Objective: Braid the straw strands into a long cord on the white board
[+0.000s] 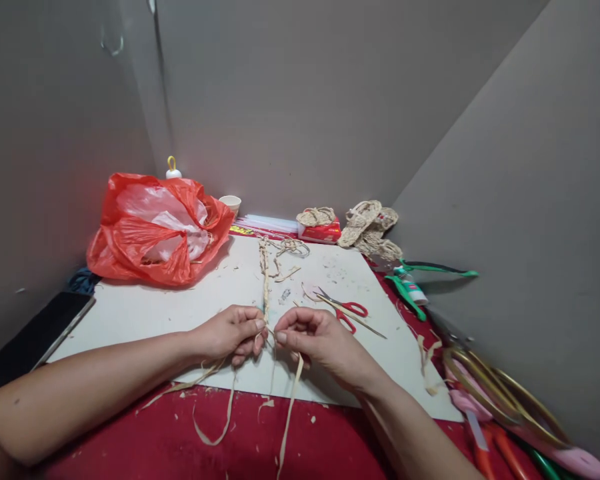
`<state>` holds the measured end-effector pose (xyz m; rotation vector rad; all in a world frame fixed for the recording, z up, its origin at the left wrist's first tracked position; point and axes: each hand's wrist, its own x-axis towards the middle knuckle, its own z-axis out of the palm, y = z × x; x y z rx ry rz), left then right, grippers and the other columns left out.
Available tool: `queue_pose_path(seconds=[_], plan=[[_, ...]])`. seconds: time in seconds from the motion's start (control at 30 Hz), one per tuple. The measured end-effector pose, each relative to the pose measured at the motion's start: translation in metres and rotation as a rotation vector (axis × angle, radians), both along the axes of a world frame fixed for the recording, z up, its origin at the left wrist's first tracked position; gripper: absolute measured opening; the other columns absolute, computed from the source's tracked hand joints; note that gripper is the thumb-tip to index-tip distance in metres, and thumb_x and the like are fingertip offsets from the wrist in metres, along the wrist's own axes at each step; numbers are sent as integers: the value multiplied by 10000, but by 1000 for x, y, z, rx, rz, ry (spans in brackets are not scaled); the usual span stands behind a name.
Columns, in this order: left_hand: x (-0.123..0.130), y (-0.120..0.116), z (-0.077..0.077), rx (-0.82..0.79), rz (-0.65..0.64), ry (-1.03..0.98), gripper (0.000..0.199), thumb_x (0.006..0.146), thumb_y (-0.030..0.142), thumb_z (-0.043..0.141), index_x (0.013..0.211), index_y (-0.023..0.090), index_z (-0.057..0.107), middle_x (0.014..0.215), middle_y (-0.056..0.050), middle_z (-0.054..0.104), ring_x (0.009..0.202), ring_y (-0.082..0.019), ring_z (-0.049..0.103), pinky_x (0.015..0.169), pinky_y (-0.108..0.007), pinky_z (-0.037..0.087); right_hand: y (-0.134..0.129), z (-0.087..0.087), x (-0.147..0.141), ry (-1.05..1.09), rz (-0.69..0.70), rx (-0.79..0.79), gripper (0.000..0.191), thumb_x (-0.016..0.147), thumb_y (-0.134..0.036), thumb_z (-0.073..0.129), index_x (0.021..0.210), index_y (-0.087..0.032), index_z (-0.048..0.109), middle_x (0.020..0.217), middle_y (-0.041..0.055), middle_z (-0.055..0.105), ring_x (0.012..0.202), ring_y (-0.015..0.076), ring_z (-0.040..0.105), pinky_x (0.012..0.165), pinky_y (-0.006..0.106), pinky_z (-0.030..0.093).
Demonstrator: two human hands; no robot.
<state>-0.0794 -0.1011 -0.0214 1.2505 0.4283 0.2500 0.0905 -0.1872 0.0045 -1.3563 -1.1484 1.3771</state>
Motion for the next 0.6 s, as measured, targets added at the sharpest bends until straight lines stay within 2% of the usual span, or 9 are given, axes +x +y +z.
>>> queue_pose_path(seconds=[0.23,0.37,0.6], plan=[[-2,-3,0,40,28,-18,312,844,461,508,756,167,446,553,52,515,330,-20,286,324,-154,304,5,-10,-6,-8,-7,37,252,712,-336,692,805,-170,527,551,-62,536,420,57,398,405,175,311],[-2,-3,-2,80,27,12,332,846,490,490,770,170,444,553,53,525,319,-21,302,323,-154,302,8,-14,-8,-23,-23,-3,333,694,-389,697,876,-162,536,556,-51,560,407,65,400,383,182,310],[-1,-5,-3,132,33,53,361,839,525,480,776,173,434,567,44,557,308,-26,330,314,-156,300,4,-13,-8,-126,-18,-4,296,712,-413,669,703,-123,612,525,-38,512,423,56,369,420,201,272]])
